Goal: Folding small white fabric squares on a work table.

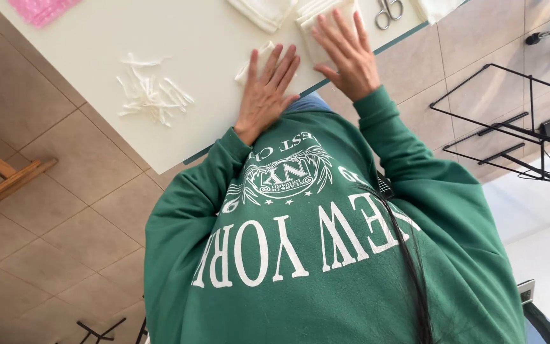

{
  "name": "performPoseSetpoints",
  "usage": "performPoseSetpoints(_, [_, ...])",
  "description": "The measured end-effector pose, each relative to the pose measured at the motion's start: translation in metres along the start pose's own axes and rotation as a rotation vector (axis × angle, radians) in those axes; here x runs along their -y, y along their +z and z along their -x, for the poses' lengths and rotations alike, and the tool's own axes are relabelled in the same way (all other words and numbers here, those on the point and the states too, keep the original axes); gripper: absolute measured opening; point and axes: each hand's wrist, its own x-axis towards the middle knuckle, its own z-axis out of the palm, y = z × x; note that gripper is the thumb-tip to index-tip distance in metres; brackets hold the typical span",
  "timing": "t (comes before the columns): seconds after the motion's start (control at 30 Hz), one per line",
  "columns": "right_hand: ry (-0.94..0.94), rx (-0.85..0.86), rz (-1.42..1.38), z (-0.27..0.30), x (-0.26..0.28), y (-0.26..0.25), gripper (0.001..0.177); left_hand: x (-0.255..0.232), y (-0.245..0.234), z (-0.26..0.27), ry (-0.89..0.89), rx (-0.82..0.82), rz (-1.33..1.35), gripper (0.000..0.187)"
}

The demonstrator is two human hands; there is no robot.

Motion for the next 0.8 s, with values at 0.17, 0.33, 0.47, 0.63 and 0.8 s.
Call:
performPoseSetpoints(0.17, [0.009,-0.01,-0.122,-0.007,0.005,0.006,0.085,0.012,0.006,-0.004,0.109,-0.039,-0.013,0.077])
performPoseSetpoints(0.33, [0.03,-0.036,-0.167,-0.002,-0.005,0.015,0.059,0.026,0.023,-0.005,0.212,-0.174,-0.028,0.073])
performPoseSetpoints(0.47, [0.174,-0.104,-0.65,-0.008,-0.014,0.005,0.055,0.012,-0.007,0.004,0.118,-0.35,0.225,0.071])
performPoseSetpoints(0.63, [0.205,-0.085,-0.714,-0.015,-0.016,-0.006,0.05,0.001,-0.033,0.0,0.13,-0.458,0.424,0.062])
performPoseSetpoints(0.8, [0.348,-0.501,-0.977,-0.004,-0.017,0.002,0.05,-0.007,-0.041,-0.006,0.079,-0.534,0.744,0.051])
